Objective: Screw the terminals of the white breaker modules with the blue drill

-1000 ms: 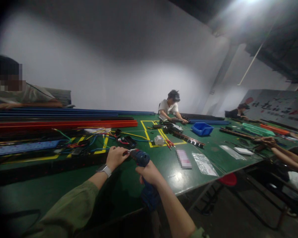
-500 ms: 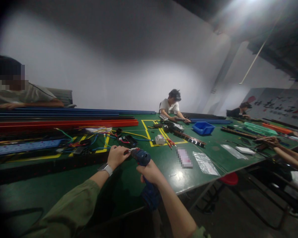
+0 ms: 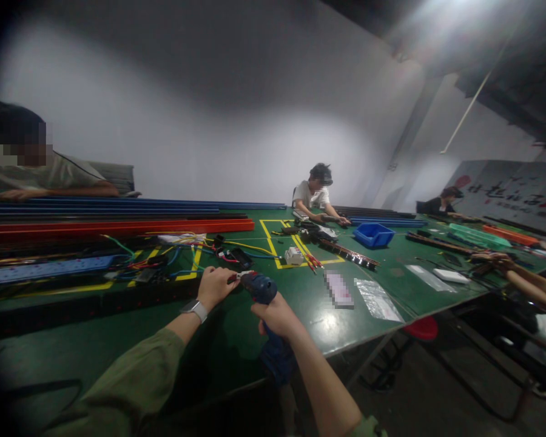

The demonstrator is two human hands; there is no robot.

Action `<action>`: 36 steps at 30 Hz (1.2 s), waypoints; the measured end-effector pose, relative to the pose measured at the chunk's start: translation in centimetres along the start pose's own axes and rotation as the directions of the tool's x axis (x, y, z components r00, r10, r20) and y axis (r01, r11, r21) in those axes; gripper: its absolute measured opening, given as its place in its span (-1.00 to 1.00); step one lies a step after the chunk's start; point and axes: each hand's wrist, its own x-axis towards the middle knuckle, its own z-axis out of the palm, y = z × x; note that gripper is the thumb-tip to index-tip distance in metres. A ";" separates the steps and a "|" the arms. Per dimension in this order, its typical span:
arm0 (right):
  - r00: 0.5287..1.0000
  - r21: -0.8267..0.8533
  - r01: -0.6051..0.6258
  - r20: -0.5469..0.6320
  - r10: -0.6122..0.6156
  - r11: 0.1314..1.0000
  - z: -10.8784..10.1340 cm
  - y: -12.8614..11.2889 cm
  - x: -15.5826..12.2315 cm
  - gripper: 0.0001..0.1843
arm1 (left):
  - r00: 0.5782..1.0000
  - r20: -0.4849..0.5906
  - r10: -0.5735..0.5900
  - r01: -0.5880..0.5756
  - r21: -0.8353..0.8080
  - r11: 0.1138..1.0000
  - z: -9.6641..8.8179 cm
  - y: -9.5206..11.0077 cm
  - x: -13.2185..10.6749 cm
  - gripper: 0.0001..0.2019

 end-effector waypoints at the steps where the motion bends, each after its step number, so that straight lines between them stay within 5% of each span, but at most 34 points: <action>1: 1.000 0.003 -0.003 -0.003 0.003 1.000 0.0 0.0 0.0 -0.78 | 1.000 0.002 0.001 -0.001 -0.003 1.000 0.0 0.0 0.0 -0.66; 36: 0.999 0.037 0.047 0.019 -0.048 0.998 0.2 0.4 0.2 -0.72 | 0.999 0.028 0.038 -0.040 0.058 0.997 -0.7 0.5 0.0 -0.65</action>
